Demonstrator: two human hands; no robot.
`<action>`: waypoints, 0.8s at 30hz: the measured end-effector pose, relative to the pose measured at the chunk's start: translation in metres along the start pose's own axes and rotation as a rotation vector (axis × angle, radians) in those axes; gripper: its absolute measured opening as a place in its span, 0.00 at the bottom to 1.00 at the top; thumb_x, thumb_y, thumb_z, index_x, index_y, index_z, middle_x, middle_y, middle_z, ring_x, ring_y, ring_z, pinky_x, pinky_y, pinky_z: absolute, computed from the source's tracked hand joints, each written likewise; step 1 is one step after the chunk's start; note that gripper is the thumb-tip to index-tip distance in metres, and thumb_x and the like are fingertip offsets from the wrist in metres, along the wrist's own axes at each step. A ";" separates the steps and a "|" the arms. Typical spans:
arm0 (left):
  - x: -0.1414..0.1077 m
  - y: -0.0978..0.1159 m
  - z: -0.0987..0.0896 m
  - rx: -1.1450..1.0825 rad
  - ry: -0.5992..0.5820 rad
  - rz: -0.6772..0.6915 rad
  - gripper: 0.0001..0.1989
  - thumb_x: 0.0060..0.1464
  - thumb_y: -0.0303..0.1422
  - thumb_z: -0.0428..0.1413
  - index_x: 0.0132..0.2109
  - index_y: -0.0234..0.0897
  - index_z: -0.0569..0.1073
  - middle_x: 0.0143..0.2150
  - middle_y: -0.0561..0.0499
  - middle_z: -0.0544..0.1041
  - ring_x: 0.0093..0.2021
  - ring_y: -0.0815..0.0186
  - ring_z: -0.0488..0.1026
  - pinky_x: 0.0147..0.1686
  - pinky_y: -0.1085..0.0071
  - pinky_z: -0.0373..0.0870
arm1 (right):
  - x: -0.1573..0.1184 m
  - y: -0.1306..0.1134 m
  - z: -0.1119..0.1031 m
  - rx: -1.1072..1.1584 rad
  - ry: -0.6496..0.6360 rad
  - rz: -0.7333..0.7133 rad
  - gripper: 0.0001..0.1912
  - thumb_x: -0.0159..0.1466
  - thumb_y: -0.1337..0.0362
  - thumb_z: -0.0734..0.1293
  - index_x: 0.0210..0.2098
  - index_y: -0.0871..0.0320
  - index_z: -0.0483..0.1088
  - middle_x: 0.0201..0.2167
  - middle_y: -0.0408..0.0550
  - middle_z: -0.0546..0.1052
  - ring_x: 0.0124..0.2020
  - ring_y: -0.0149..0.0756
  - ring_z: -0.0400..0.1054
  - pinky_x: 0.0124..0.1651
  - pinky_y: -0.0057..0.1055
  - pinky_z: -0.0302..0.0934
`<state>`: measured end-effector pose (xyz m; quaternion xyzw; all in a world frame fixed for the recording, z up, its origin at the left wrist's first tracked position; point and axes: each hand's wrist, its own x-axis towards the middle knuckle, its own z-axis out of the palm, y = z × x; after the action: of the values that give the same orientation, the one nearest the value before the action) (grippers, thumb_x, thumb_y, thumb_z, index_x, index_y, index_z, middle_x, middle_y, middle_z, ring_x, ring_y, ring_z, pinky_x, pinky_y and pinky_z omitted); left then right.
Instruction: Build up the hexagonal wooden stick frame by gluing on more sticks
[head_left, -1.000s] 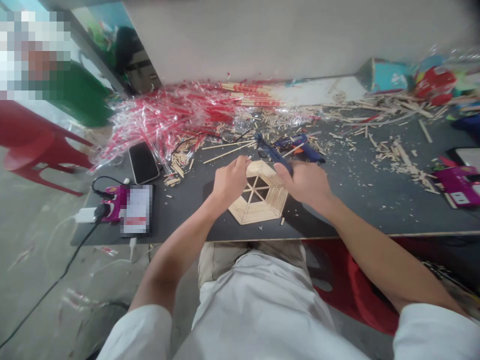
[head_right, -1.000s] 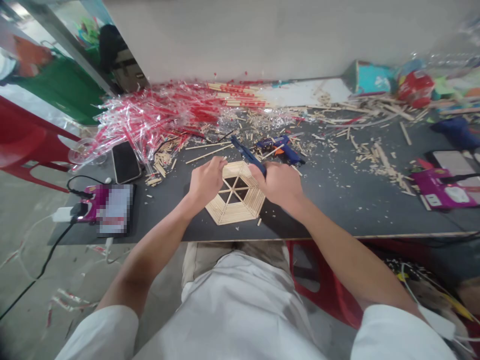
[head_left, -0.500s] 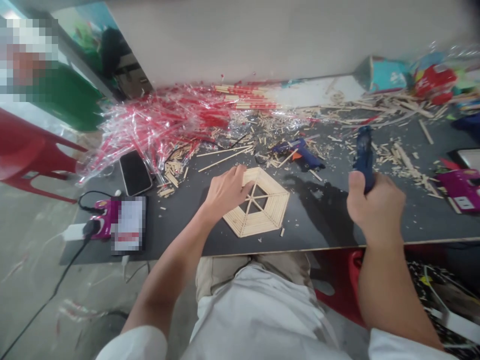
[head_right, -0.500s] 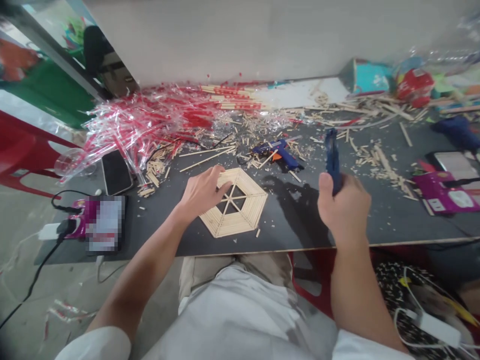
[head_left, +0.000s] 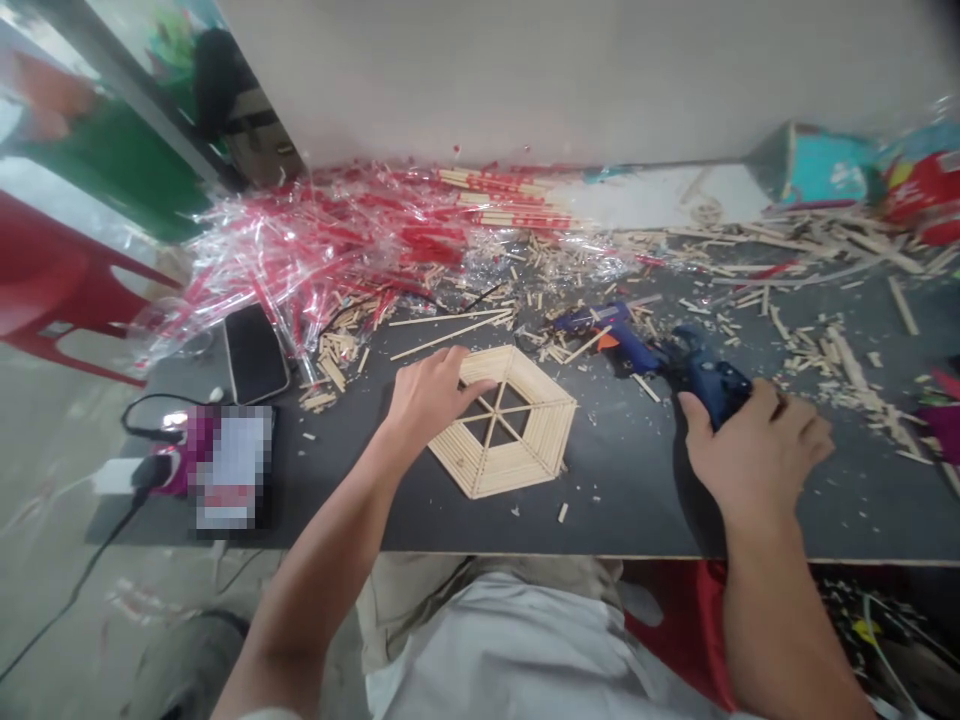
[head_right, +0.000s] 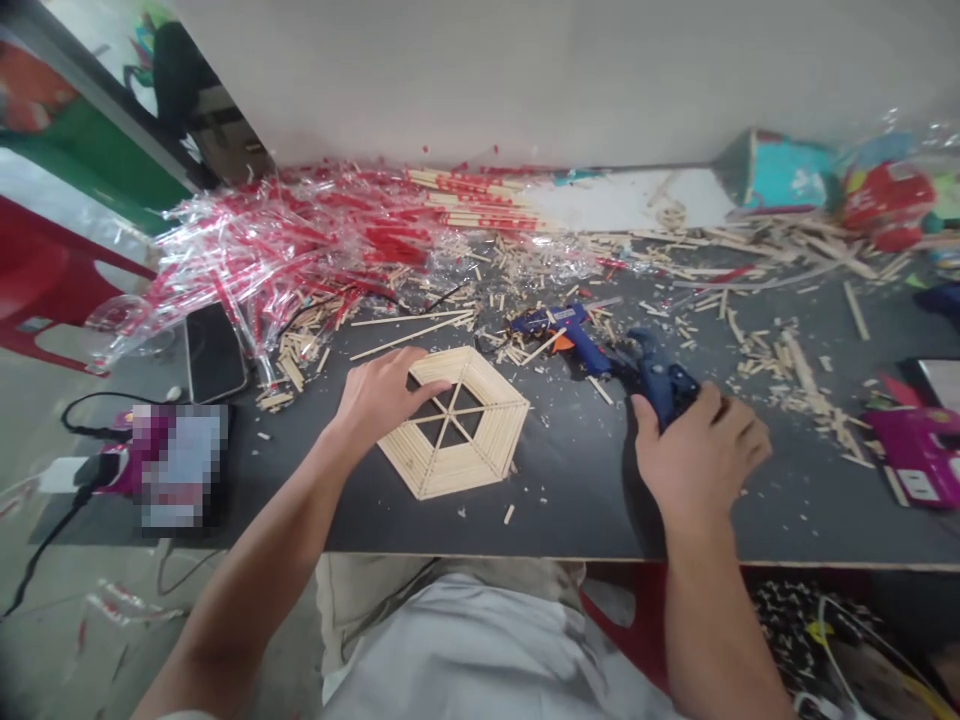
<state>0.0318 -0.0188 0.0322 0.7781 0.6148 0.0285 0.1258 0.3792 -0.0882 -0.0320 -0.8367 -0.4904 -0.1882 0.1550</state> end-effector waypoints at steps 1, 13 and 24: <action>0.001 -0.002 0.001 -0.004 0.012 -0.006 0.26 0.67 0.53 0.58 0.61 0.39 0.76 0.57 0.41 0.83 0.53 0.51 0.82 0.46 0.63 0.75 | -0.001 -0.001 -0.001 -0.001 -0.040 -0.018 0.36 0.68 0.46 0.58 0.63 0.68 0.72 0.50 0.85 0.76 0.55 0.79 0.69 0.53 0.66 0.60; 0.018 -0.019 -0.011 -0.173 -0.098 0.052 0.23 0.67 0.44 0.61 0.63 0.38 0.75 0.48 0.43 0.86 0.52 0.52 0.82 0.50 0.63 0.73 | -0.003 -0.002 -0.006 0.087 -0.098 -0.045 0.34 0.71 0.50 0.60 0.69 0.66 0.66 0.63 0.82 0.71 0.67 0.74 0.65 0.61 0.66 0.59; 0.040 0.005 -0.065 0.007 -0.047 0.040 0.21 0.73 0.37 0.44 0.47 0.35 0.81 0.44 0.38 0.84 0.46 0.52 0.81 0.48 0.62 0.74 | 0.048 -0.079 -0.059 0.372 -0.406 -0.665 0.18 0.73 0.64 0.61 0.54 0.56 0.80 0.39 0.55 0.83 0.46 0.50 0.75 0.57 0.47 0.58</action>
<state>0.0333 0.0289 0.0919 0.7912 0.5959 0.0104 0.1369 0.3216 -0.0412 0.0484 -0.6111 -0.7793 0.0322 0.1347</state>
